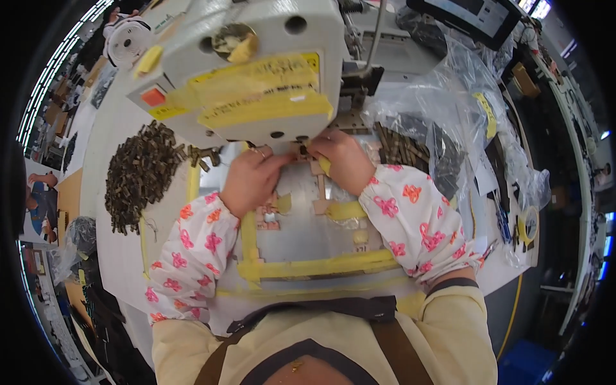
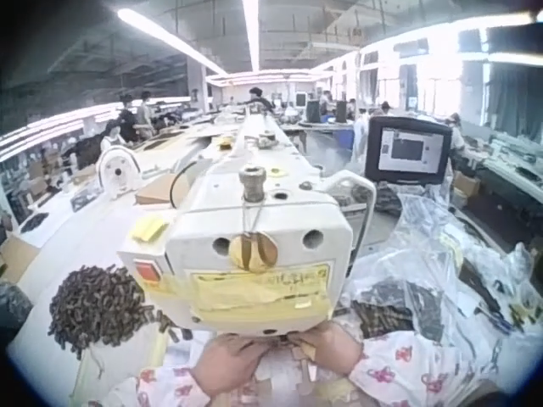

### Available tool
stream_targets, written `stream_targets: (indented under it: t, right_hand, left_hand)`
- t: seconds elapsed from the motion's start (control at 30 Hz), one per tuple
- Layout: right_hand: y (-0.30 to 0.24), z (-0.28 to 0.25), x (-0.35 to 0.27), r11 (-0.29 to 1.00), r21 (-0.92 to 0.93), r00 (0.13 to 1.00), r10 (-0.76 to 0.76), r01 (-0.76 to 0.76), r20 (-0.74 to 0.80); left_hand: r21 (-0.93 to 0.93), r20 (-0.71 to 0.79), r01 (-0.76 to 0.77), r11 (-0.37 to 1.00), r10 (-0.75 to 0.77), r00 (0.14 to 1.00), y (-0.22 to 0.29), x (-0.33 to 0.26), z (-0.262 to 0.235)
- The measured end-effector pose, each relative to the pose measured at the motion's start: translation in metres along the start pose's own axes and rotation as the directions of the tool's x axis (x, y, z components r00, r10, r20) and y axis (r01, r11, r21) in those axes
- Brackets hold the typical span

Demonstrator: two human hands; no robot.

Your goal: Operating an industrial machine to process small hardware parts in a leather goods workshop.

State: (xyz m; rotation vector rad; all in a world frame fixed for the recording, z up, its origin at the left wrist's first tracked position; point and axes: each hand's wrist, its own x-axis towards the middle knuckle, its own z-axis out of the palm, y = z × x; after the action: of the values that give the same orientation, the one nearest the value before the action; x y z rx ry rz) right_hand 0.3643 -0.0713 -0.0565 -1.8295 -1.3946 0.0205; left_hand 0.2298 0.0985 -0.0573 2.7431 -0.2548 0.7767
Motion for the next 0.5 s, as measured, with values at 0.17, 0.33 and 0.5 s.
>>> stream_targets:
  t: [0.17, 0.33, 0.5]
  right_hand:
    - [0.005, -0.001, -0.004, 0.999, -0.023, 0.999, 0.044, -0.044, 0.004]
    - [0.015, 0.004, -0.012, 0.999, -0.044, 0.999, 0.007, -0.005, 0.035]
    - [0.011, 0.003, -0.012, 0.99, -0.127, 0.997, -0.053, 0.061, 0.064]
  left_hand:
    - [-0.069, 0.054, 0.055, 0.996, -0.052, 0.997, -0.004, 0.0, 0.003]
    - [-0.089, 0.087, 0.063, 0.994, -0.055, 0.995, -0.003, -0.001, 0.006]
    - [-0.075, 0.078, 0.051, 0.996, -0.045, 0.996, 0.002, -0.002, 0.003]
